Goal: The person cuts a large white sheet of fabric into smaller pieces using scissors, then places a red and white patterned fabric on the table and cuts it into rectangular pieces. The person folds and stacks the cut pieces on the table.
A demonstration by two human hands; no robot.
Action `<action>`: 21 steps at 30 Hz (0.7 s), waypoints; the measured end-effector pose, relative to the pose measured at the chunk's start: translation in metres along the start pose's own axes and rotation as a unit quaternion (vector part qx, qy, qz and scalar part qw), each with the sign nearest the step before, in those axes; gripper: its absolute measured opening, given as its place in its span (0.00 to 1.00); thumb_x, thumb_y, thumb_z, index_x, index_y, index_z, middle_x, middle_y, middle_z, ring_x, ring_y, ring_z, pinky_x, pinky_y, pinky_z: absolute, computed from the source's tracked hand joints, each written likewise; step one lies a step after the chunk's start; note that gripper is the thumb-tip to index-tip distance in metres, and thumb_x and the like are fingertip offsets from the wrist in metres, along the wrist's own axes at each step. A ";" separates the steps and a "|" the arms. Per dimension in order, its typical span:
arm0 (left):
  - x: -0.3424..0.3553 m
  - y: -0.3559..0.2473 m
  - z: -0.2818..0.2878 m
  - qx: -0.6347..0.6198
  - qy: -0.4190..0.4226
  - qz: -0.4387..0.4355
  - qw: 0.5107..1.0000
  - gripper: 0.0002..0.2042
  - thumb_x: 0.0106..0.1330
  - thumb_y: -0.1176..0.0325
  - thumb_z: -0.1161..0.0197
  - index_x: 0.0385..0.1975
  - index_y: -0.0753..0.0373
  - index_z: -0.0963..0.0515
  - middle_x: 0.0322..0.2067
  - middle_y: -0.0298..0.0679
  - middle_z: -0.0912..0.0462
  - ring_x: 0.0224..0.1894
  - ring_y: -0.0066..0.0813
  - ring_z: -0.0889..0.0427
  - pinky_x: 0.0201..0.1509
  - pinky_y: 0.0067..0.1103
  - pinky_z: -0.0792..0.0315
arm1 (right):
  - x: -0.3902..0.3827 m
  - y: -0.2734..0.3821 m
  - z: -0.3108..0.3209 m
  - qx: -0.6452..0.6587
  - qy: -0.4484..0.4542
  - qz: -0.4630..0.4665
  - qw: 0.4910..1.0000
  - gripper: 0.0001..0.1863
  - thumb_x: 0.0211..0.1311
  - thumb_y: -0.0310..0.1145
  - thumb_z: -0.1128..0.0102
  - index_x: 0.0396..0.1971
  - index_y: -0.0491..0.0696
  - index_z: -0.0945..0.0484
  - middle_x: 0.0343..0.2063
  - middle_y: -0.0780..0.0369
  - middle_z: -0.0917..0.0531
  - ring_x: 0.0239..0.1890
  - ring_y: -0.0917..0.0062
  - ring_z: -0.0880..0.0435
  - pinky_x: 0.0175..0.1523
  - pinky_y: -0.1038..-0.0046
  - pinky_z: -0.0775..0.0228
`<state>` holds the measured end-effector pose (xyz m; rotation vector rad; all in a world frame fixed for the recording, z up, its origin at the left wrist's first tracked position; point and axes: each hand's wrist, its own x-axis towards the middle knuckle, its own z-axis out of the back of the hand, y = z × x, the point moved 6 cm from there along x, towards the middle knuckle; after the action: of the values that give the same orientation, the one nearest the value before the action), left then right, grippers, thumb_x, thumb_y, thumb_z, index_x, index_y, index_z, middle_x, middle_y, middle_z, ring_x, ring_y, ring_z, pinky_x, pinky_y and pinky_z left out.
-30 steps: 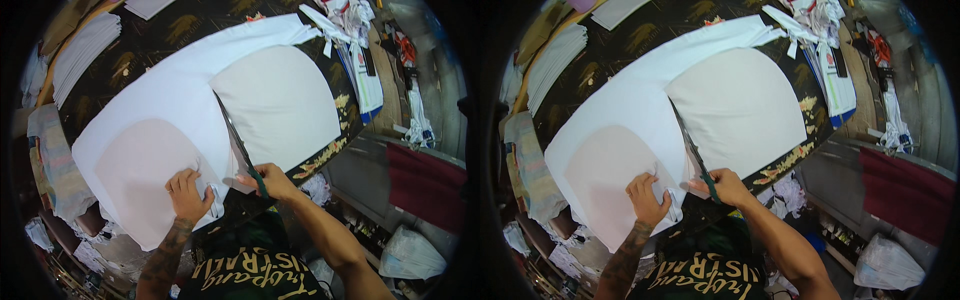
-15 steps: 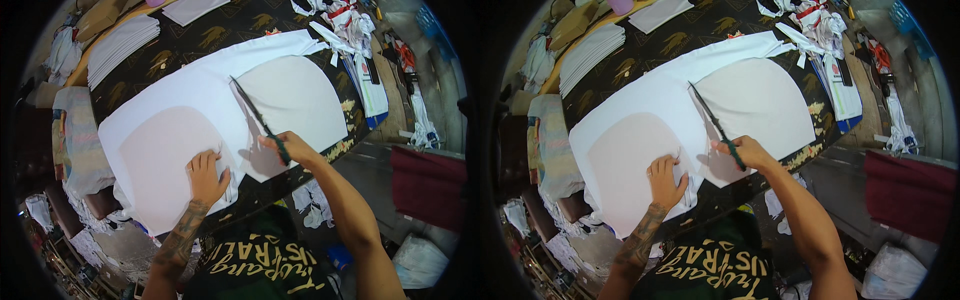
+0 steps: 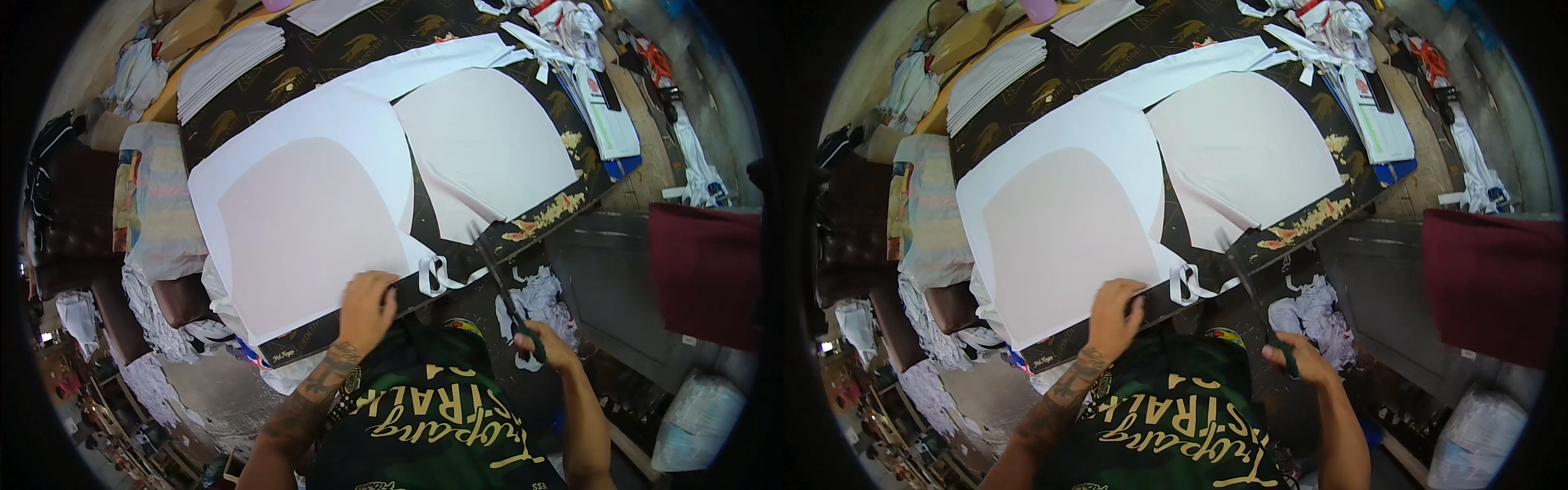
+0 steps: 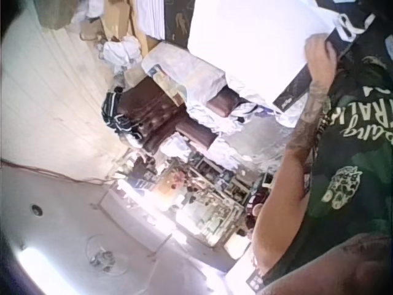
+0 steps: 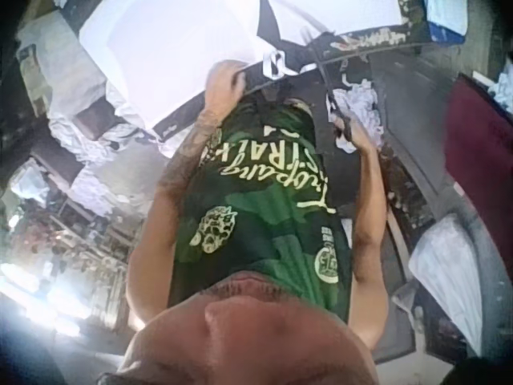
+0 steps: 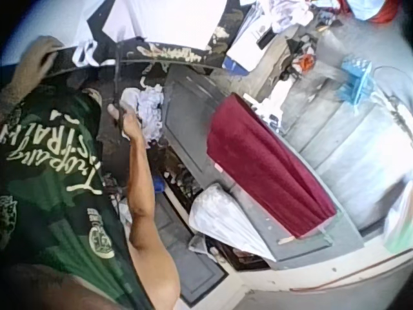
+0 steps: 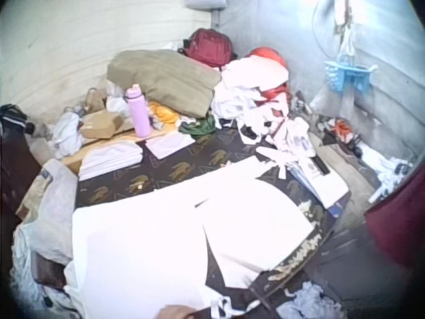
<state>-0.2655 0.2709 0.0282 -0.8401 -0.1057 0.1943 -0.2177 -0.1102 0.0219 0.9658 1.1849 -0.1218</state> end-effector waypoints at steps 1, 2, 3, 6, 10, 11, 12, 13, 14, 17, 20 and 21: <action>-0.004 0.009 0.006 0.024 -0.011 -0.001 1.000 0.12 0.66 0.74 0.34 0.49 0.63 0.17 0.47 0.43 0.16 0.54 0.47 0.20 0.58 0.39 0.28 | -0.010 0.001 -0.009 -0.042 0.008 0.024 0.999 0.28 0.69 0.57 0.27 0.38 0.43 0.19 0.28 0.67 0.21 0.33 0.81 0.23 0.38 0.72 0.29; -0.005 0.020 0.012 0.045 -0.021 0.010 0.999 0.12 0.66 0.74 0.33 0.49 0.62 0.17 0.47 0.43 0.17 0.53 0.46 0.20 0.58 0.38 0.29 | -0.025 -0.003 -0.021 -0.102 0.018 0.028 0.994 0.29 0.68 0.56 0.25 0.43 0.41 0.18 0.30 0.66 0.20 0.36 0.80 0.22 0.42 0.71 0.27; -0.007 0.028 0.014 0.064 -0.033 0.024 0.997 0.12 0.65 0.74 0.33 0.48 0.62 0.17 0.46 0.42 0.17 0.53 0.45 0.21 0.58 0.38 0.30 | -0.030 -0.007 -0.037 -0.107 0.012 0.035 0.994 0.31 0.67 0.54 0.24 0.52 0.39 0.18 0.37 0.62 0.15 0.43 0.77 0.19 0.50 0.68 0.25; -0.006 0.032 0.010 0.081 -0.045 -0.013 0.996 0.12 0.64 0.74 0.33 0.47 0.61 0.17 0.46 0.39 0.18 0.54 0.43 0.21 0.58 0.38 0.31 | -0.026 -0.030 -0.096 -0.027 0.087 -0.053 0.994 0.36 0.67 0.62 0.28 0.59 0.44 0.17 0.48 0.53 0.11 0.52 0.71 0.15 0.59 0.65 0.25; -0.003 0.024 -0.003 0.061 -0.034 -0.046 0.996 0.11 0.64 0.78 0.33 0.45 0.62 0.18 0.45 0.39 0.19 0.53 0.42 0.21 0.56 0.36 0.30 | 0.026 -0.014 -0.149 -0.064 0.013 0.015 0.998 0.39 0.67 0.64 0.30 0.61 0.44 0.20 0.49 0.50 0.12 0.55 0.60 0.13 0.61 0.62 0.26; -0.002 0.023 -0.005 0.048 -0.036 -0.045 0.997 0.10 0.64 0.79 0.35 0.45 0.63 0.18 0.44 0.40 0.19 0.51 0.44 0.21 0.56 0.36 0.29 | 0.039 -0.002 -0.156 -0.065 -0.012 0.054 0.996 0.36 0.68 0.62 0.30 0.60 0.45 0.19 0.45 0.54 0.13 0.49 0.64 0.15 0.58 0.63 0.26; -0.002 0.022 -0.006 0.030 -0.033 -0.052 0.998 0.10 0.64 0.80 0.36 0.44 0.64 0.18 0.44 0.42 0.18 0.51 0.46 0.21 0.56 0.37 0.28 | 0.051 0.005 -0.164 -0.066 -0.020 0.056 0.996 0.33 0.69 0.59 0.30 0.59 0.45 0.19 0.41 0.58 0.14 0.43 0.67 0.17 0.55 0.63 0.26; -0.001 0.022 -0.007 0.012 -0.031 -0.049 0.998 0.10 0.64 0.81 0.37 0.44 0.65 0.19 0.44 0.43 0.18 0.51 0.47 0.20 0.57 0.37 0.27 | 0.059 0.012 -0.167 -0.063 -0.036 0.047 0.996 0.33 0.68 0.60 0.29 0.57 0.45 0.18 0.40 0.58 0.15 0.43 0.68 0.17 0.54 0.63 0.27; -0.001 0.024 -0.007 -0.010 -0.033 -0.045 0.998 0.10 0.65 0.82 0.38 0.44 0.66 0.19 0.44 0.45 0.18 0.51 0.49 0.20 0.57 0.37 0.27 | 0.064 0.017 -0.171 -0.056 -0.037 0.027 0.997 0.33 0.68 0.60 0.29 0.55 0.45 0.18 0.38 0.59 0.15 0.43 0.69 0.18 0.53 0.64 0.27; -0.002 0.026 -0.007 0.000 -0.024 -0.051 0.998 0.10 0.65 0.83 0.38 0.44 0.66 0.20 0.44 0.46 0.18 0.51 0.50 0.20 0.57 0.37 0.26 | 0.065 0.032 -0.175 -0.045 -0.050 0.008 0.998 0.32 0.66 0.61 0.27 0.47 0.44 0.16 0.32 0.62 0.17 0.38 0.74 0.20 0.48 0.67 0.28; -0.002 0.028 -0.006 -0.016 -0.017 -0.043 0.999 0.10 0.64 0.83 0.38 0.44 0.66 0.20 0.44 0.46 0.17 0.52 0.50 0.19 0.58 0.38 0.26 | 0.058 0.035 -0.176 -0.016 -0.035 -0.026 0.999 0.31 0.64 0.62 0.25 0.36 0.44 0.16 0.25 0.65 0.19 0.32 0.79 0.23 0.41 0.71 0.29; -0.002 0.029 -0.006 -0.016 -0.014 -0.043 0.999 0.10 0.64 0.83 0.38 0.44 0.66 0.20 0.44 0.47 0.17 0.52 0.50 0.19 0.58 0.38 0.26 | 0.057 0.032 -0.176 -0.001 -0.016 -0.059 0.998 0.31 0.63 0.62 0.24 0.32 0.44 0.16 0.23 0.66 0.20 0.30 0.80 0.24 0.39 0.72 0.30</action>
<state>-0.2700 0.2850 0.0031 -0.8630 -0.1715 0.1233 -0.3040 0.0531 -0.0141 0.8892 1.2115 -0.2286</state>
